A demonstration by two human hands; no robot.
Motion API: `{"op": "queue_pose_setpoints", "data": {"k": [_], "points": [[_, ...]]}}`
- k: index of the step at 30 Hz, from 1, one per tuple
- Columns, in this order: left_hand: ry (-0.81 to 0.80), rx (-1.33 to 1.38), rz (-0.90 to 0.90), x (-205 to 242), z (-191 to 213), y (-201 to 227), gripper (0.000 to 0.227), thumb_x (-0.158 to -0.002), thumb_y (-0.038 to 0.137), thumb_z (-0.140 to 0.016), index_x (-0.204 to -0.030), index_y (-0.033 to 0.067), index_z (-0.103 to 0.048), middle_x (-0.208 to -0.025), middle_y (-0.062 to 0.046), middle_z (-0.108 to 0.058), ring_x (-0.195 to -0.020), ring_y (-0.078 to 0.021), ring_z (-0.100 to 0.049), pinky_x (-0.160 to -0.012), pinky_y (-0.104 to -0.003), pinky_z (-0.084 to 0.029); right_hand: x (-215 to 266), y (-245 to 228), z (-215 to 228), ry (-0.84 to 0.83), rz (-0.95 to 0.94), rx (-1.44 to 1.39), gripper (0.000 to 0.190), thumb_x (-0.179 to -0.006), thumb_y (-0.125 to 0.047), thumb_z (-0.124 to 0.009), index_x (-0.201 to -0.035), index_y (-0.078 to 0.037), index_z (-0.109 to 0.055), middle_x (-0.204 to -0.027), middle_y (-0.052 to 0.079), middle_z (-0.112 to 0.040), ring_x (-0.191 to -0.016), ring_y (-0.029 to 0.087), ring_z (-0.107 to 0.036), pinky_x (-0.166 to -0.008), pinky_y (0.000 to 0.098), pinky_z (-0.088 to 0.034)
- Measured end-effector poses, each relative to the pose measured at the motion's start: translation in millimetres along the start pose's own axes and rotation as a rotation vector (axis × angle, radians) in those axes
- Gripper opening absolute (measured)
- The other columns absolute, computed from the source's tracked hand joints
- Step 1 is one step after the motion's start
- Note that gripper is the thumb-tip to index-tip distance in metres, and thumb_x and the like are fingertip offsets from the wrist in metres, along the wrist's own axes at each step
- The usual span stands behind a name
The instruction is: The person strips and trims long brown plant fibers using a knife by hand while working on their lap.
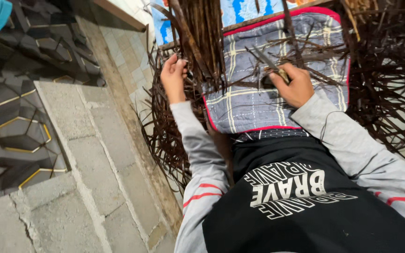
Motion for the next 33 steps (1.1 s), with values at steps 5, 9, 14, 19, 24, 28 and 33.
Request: {"op": "queue_pose_setpoints", "data": {"k": [5,9,14,19,24,28,33], "points": [[-0.191,0.211,-0.056,76,-46,76,0.033,-0.099,0.001,-0.072,-0.131,0.0026,-0.062,-0.094,-0.009,-0.073,-0.073,-0.0117,-0.069,-0.058,-0.019,-0.062,5,-16,-2,-0.031,0.026,-0.109,0.019,-0.102,-0.021,-0.080,-0.115,-0.008,-0.076,-0.076,0.018,-0.066,-0.074,0.038,-0.069,-0.068,0.0418,-0.051],[-0.310,0.287,-0.087,112,-88,75,0.038,-0.094,0.002,-0.077,-0.127,0.0057,-0.060,-0.102,-0.005,-0.064,-0.084,-0.0111,-0.067,-0.059,-0.020,-0.061,-1,-66,3,-0.171,0.103,-0.278,0.030,-0.110,-0.026,-0.060,-0.120,-0.002,-0.075,-0.099,0.026,-0.076,-0.094,0.053,-0.070,-0.081,0.0541,-0.054],[-0.520,0.385,-0.024,163,-127,93,0.039,-0.096,0.005,-0.077,-0.129,0.0070,-0.056,-0.111,-0.006,-0.062,-0.098,-0.0126,-0.062,-0.082,-0.023,-0.054,19,-61,8,-0.150,0.085,-0.315,0.030,-0.096,-0.029,-0.076,-0.115,-0.005,-0.075,-0.081,0.011,-0.066,-0.073,0.028,-0.065,-0.070,0.0412,-0.052],[-0.568,0.463,0.001,201,-147,74,0.036,-0.099,0.007,-0.065,-0.133,0.0034,-0.053,-0.110,-0.009,-0.062,-0.092,-0.0110,-0.058,-0.078,-0.023,-0.049,34,-53,5,-0.171,-0.089,-0.523,0.042,-0.099,-0.021,-0.070,-0.133,0.001,-0.060,-0.087,0.006,-0.064,-0.071,0.016,-0.051,-0.067,0.0336,-0.047],[-0.523,0.369,-0.096,223,-166,65,0.019,-0.105,0.012,-0.067,-0.123,0.0067,-0.067,-0.100,-0.005,-0.069,-0.091,-0.0099,-0.062,-0.084,-0.024,-0.052,16,-86,24,-0.161,-0.019,-0.598,0.056,-0.100,-0.014,-0.073,-0.150,0.002,-0.054,-0.082,0.008,-0.061,-0.066,0.012,-0.053,-0.063,0.0286,-0.046],[-0.457,0.235,-0.149,225,-165,76,0.011,-0.106,0.014,-0.068,-0.114,0.0072,-0.069,-0.092,-0.007,-0.070,-0.087,-0.0096,-0.063,-0.081,-0.028,-0.055,23,-73,28,-0.149,-0.059,-0.528,0.040,-0.102,-0.010,-0.068,-0.139,0.005,-0.067,-0.082,0.011,-0.069,-0.069,0.013,-0.060,-0.064,0.0319,-0.050],[-0.543,0.194,-0.082,231,-167,91,0.008,-0.105,0.014,-0.063,-0.105,0.0079,-0.068,-0.062,-0.003,-0.057,-0.062,-0.0099,-0.055,-0.062,-0.025,-0.051,23,-75,39,-0.053,0.079,-0.432,0.032,-0.101,-0.006,-0.076,-0.129,0.009,-0.070,-0.109,0.025,-0.074,-0.099,0.025,-0.068,-0.078,0.0449,-0.053]]}}
Point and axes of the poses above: each hand's wrist, its own x-axis away from the middle knuckle, its own z-axis out of the back of the hand, y = z × x, the point moved 2 cm from there along -x, towards the middle knuckle
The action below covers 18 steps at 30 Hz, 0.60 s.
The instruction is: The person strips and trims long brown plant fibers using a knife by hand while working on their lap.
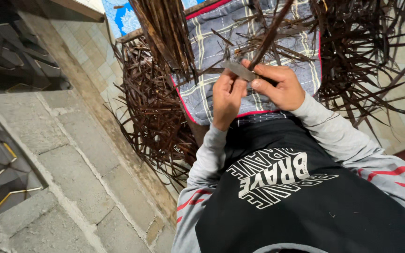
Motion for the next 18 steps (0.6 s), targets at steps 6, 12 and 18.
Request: {"op": "queue_pose_setpoints", "data": {"k": [6,12,18], "points": [[-0.305,0.982,0.540,1,-1,-20,0.016,-0.100,0.005,-0.048,-0.087,0.0118,-0.054,-0.053,0.008,-0.033,-0.043,-0.0012,-0.031,-0.039,-0.012,-0.022,12,11,15,-0.066,-0.067,-0.112,0.034,-0.096,-0.003,-0.076,-0.126,0.011,-0.071,-0.112,0.027,-0.075,-0.104,0.030,-0.071,-0.082,0.0485,-0.056],[-0.215,0.741,0.394,-2,-15,5,0.012,-0.106,0.003,-0.045,-0.097,0.0078,-0.051,-0.054,0.004,-0.032,-0.042,-0.0045,-0.033,-0.039,-0.018,-0.027,14,26,29,-0.115,-0.089,-0.081,0.038,-0.098,-0.005,-0.074,-0.131,0.013,-0.069,-0.112,0.028,-0.073,-0.107,0.034,-0.070,-0.082,0.0531,-0.054],[-0.133,0.039,0.118,13,-21,10,0.016,-0.108,0.023,-0.055,-0.109,0.0082,-0.061,-0.071,0.002,-0.048,-0.061,-0.0071,-0.041,-0.056,-0.025,-0.034,8,0,29,0.009,-0.261,0.132,0.046,-0.109,-0.028,-0.064,-0.143,0.004,-0.064,-0.122,0.014,-0.071,-0.102,0.019,-0.062,-0.089,0.0352,-0.052]]}}
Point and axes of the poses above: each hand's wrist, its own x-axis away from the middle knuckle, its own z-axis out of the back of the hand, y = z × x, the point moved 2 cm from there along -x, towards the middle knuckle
